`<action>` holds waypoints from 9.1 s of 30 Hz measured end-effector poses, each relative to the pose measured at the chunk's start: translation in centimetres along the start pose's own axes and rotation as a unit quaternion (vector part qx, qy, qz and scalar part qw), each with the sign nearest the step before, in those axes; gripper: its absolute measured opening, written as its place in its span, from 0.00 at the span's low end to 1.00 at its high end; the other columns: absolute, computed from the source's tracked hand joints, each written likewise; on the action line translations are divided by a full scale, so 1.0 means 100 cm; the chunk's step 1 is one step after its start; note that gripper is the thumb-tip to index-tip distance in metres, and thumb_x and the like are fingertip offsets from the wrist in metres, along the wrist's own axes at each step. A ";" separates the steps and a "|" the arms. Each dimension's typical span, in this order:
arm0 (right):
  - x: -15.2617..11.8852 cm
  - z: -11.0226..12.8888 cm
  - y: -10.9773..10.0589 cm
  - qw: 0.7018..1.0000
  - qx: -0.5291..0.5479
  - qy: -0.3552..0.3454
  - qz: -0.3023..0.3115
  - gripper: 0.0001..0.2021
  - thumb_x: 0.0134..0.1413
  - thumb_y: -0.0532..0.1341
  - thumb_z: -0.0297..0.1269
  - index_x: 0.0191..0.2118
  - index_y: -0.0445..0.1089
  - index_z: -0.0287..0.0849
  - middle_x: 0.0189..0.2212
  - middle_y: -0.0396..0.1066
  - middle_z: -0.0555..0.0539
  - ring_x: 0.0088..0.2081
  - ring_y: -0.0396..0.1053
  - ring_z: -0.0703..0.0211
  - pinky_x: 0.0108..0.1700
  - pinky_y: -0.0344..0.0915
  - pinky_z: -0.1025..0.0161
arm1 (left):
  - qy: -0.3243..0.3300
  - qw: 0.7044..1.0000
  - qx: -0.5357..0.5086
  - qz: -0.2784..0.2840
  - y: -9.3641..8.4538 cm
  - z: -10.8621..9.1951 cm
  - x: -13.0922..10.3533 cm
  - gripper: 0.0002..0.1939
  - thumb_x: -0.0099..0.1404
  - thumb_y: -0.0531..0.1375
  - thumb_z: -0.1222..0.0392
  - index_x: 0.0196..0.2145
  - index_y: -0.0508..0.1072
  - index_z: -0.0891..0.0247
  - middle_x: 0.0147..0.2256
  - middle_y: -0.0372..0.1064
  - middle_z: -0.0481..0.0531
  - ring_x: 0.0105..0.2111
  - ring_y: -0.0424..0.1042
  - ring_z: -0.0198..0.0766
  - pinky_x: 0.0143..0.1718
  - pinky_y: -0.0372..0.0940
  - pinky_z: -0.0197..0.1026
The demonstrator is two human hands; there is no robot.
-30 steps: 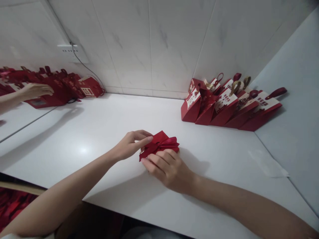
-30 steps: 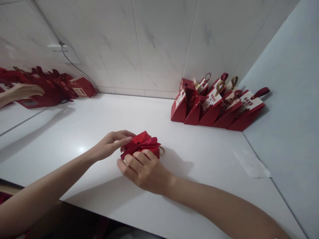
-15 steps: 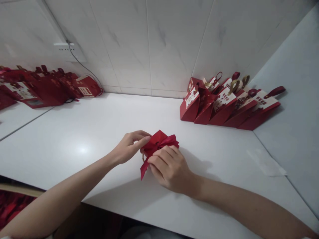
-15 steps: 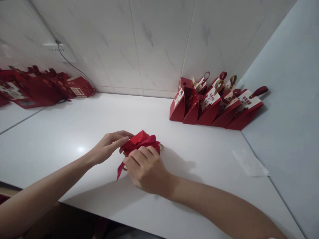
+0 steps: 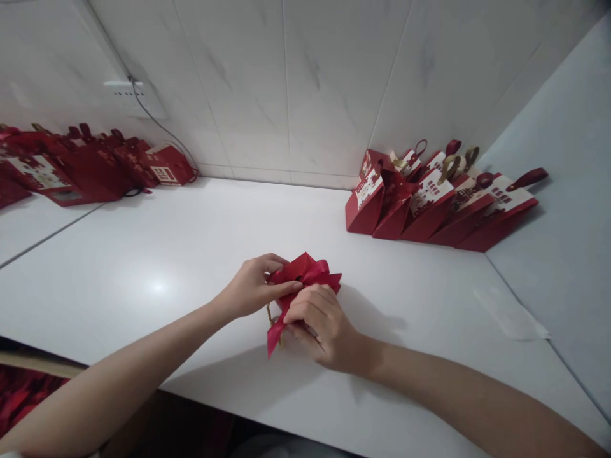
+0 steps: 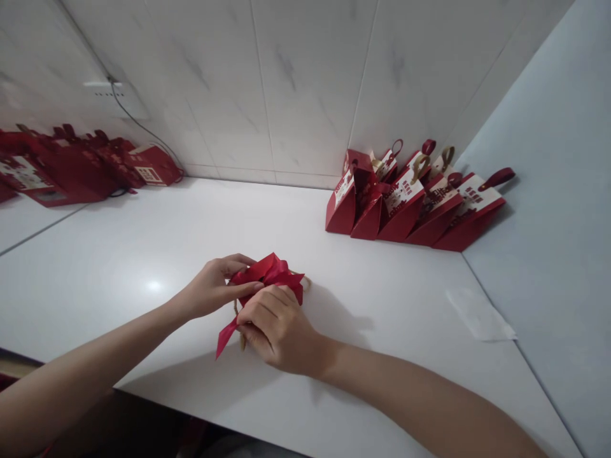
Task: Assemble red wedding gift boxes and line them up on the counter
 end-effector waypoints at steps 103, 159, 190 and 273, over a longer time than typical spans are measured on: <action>0.024 -0.082 -0.052 0.781 0.360 0.406 0.307 0.26 0.59 0.58 0.58 0.22 0.63 0.40 0.14 0.63 0.55 0.16 0.62 0.69 0.21 0.59 0.70 | -0.069 0.958 -0.078 0.267 -0.033 0.027 0.007 0.15 0.63 0.63 0.49 0.30 0.81 0.63 0.19 0.62 0.48 0.20 0.54 0.30 0.22 0.45 0.37; 0.015 -0.108 -0.038 0.814 0.380 0.425 0.110 0.21 0.55 0.64 0.53 0.23 0.65 0.40 0.18 0.64 0.55 0.20 0.64 0.68 0.28 0.63 0.66 | -0.019 0.982 -0.168 0.088 -0.023 0.034 0.023 0.19 0.67 0.58 0.49 0.24 0.69 0.65 0.23 0.59 0.46 0.27 0.55 0.32 0.32 0.52 0.38; 0.032 -0.067 -0.049 0.989 -0.045 0.138 0.021 0.11 0.59 0.53 0.22 0.38 0.68 0.44 0.36 0.70 0.47 0.37 0.70 0.58 0.43 0.68 0.60 | 0.156 0.983 0.051 -0.079 -0.023 0.005 0.012 0.12 0.69 0.55 0.59 0.48 0.74 0.57 0.52 0.68 0.54 0.50 0.69 0.42 0.50 0.66 0.45; 0.053 -0.046 -0.080 0.901 0.029 0.374 0.216 0.12 0.64 0.54 0.49 0.39 0.68 0.47 0.40 0.74 0.49 0.40 0.71 0.57 0.42 0.65 0.59 | 0.180 0.972 0.135 0.063 -0.035 -0.021 -0.012 0.15 0.62 0.63 0.52 0.45 0.68 0.57 0.61 0.58 0.55 0.60 0.58 0.49 0.58 0.61 0.50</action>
Point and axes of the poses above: each hand's wrist, its own x-axis towards the middle knuckle, its own y-axis out of the palm, z = x × y, the point moved 3 cm from there along x, towards the middle knuckle
